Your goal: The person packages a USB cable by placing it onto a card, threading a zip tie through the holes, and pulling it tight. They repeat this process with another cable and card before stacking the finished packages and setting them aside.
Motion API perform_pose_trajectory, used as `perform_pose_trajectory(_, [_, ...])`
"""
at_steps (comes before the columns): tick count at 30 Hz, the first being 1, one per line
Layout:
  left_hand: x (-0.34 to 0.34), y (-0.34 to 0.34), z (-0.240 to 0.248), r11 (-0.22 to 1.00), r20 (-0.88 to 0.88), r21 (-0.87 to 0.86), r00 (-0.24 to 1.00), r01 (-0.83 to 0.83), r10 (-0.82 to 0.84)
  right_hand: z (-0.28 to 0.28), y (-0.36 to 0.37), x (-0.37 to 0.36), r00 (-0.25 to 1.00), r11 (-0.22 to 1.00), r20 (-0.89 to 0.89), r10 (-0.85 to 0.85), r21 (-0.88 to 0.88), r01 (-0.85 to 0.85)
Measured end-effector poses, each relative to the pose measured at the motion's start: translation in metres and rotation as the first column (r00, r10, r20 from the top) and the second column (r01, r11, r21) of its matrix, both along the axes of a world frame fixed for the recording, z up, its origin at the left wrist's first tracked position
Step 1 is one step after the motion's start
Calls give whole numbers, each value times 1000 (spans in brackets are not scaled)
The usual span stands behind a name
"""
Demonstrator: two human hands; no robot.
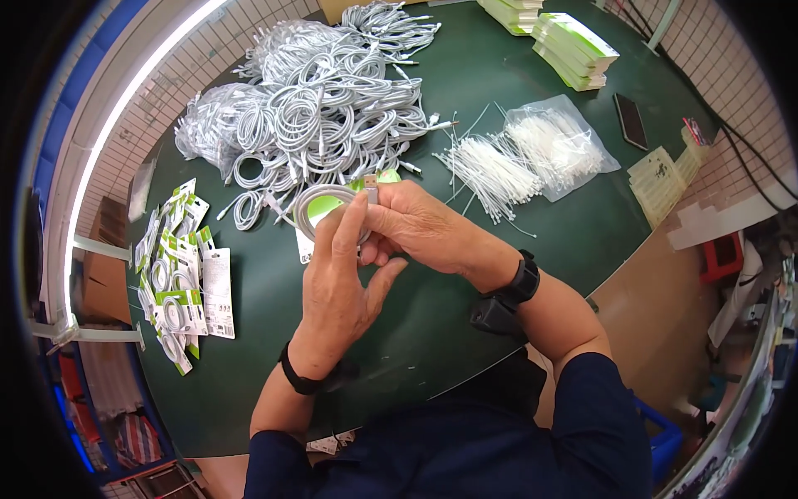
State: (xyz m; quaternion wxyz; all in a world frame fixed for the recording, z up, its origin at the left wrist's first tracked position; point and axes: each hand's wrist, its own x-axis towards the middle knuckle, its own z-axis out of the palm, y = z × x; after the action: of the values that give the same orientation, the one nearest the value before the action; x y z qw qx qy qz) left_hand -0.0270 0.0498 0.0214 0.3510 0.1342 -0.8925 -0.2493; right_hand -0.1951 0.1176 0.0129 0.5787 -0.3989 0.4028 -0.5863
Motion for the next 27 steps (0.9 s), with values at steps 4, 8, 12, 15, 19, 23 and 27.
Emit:
perform_pose_trajectory(4, [3,-10,-4,996,-32,59,997,67,-65,0,3,-3,999,997,31,-27,71,25])
perform_pose_trajectory(8, [11,-21,-9,993,-82,16,990,118,-117,6,4,-6,988,987,-37,-150,-70,147])
perform_pose_trajectory(12, [9,-28,-13,982,-154,-61,970,180,-187,5,7,-7,991,990,-15,-129,-61,128])
perform_pose_trajectory(15, [10,-31,-7,976,-234,-15,948,217,-214,8,7,-10,993,991,-70,-96,-105,88])
perform_pose_trajectory(19, [14,-34,-3,973,-191,5,955,232,-227,1,9,-12,977,982,-197,-82,-182,46])
perform_pose_trajectory(23, [21,-40,1,976,-163,-42,962,214,-218,3,10,-6,750,880,-549,-370,-466,93])
perform_pose_trajectory(27, [27,-42,1,973,-139,-69,964,219,-227,13,6,2,479,770,-699,-532,-635,-71])
